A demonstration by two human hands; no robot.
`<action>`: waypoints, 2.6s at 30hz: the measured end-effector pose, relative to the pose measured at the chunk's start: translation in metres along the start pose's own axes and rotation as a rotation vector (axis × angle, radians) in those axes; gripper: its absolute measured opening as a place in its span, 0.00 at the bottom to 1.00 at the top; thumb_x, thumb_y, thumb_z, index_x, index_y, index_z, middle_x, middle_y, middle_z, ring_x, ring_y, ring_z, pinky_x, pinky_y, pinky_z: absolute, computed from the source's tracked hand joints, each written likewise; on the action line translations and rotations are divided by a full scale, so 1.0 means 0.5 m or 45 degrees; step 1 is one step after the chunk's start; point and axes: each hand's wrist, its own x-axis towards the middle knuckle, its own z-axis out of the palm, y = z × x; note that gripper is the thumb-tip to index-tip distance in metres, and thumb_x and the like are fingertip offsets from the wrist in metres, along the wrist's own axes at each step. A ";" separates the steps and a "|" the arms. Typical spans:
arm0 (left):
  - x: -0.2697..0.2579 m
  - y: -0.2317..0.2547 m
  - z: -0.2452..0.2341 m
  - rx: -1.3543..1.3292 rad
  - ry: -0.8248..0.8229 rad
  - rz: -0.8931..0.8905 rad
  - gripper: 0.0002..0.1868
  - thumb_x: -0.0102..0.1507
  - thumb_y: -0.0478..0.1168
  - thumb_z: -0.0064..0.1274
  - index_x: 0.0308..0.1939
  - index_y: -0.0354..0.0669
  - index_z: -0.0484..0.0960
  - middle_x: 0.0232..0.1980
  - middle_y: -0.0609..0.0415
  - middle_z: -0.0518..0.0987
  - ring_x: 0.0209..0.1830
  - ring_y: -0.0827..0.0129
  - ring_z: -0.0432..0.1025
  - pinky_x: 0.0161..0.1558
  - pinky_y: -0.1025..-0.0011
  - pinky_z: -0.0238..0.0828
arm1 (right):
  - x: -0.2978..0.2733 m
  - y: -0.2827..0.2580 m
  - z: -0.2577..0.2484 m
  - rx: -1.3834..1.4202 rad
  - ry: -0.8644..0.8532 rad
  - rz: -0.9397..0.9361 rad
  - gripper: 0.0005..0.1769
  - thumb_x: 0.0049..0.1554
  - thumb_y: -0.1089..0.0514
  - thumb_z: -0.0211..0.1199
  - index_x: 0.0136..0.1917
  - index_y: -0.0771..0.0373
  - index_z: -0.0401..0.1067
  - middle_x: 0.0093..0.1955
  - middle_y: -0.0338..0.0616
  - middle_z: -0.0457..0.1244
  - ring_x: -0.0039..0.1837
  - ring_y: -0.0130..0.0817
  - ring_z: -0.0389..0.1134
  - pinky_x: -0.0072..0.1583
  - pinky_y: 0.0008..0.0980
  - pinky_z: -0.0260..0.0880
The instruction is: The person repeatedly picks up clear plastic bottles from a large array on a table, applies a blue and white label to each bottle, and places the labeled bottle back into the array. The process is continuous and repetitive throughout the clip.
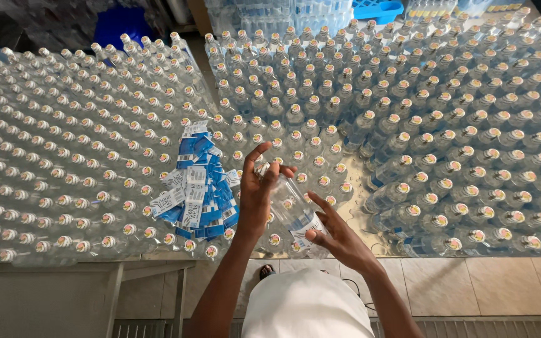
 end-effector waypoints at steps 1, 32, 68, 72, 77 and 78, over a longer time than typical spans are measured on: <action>0.001 -0.003 0.002 0.000 -0.001 -0.004 0.26 0.73 0.42 0.43 0.74 0.42 0.60 0.38 0.45 0.82 0.55 0.59 0.79 0.67 0.56 0.68 | -0.004 0.000 -0.005 0.002 0.003 0.003 0.58 0.51 0.36 0.69 0.86 0.48 0.45 0.69 0.70 0.64 0.77 0.66 0.58 0.75 0.68 0.46; 0.024 -0.091 0.271 0.389 -0.629 0.148 0.42 0.71 0.47 0.49 0.83 0.46 0.43 0.80 0.52 0.61 0.84 0.57 0.47 0.82 0.55 0.37 | -0.052 -0.169 -0.220 -0.633 0.265 -0.198 0.69 0.46 0.57 0.78 0.85 0.65 0.33 0.67 0.72 0.63 0.64 0.72 0.68 0.68 0.76 0.59; -0.139 -0.126 -0.461 1.266 0.934 -0.072 0.26 0.60 0.41 0.67 0.62 0.48 0.79 0.54 0.47 0.77 0.46 0.58 0.77 0.42 0.61 0.77 | 0.278 0.216 -0.361 -1.714 0.806 -0.443 0.32 0.51 0.61 0.76 0.68 0.65 0.73 0.72 0.65 0.57 0.72 0.62 0.54 0.66 0.61 0.58; -0.139 -0.079 -0.439 1.226 1.022 -0.078 0.19 0.64 0.39 0.64 0.59 0.43 0.81 0.40 0.47 0.84 0.36 0.63 0.78 0.38 0.61 0.75 | 0.141 0.218 -0.218 -0.960 0.745 -0.317 0.24 0.60 0.75 0.56 0.69 0.68 0.69 0.69 0.59 0.63 0.59 0.49 0.70 0.60 0.47 0.74; -0.128 -0.074 -0.462 1.492 0.967 -0.074 0.15 0.69 0.49 0.60 0.49 0.40 0.87 0.38 0.47 0.85 0.37 0.59 0.79 0.36 0.59 0.71 | 0.123 0.333 -0.171 -0.496 0.600 0.157 0.45 0.57 0.72 0.61 0.82 0.55 0.49 0.84 0.48 0.47 0.80 0.53 0.53 0.73 0.52 0.63; -0.126 -0.070 -0.462 1.528 0.966 -0.126 0.17 0.71 0.51 0.57 0.48 0.41 0.87 0.37 0.48 0.84 0.36 0.59 0.76 0.36 0.57 0.68 | 0.135 0.347 -0.172 -0.415 0.531 0.247 0.50 0.56 0.70 0.66 0.84 0.51 0.46 0.87 0.42 0.41 0.84 0.53 0.47 0.77 0.52 0.58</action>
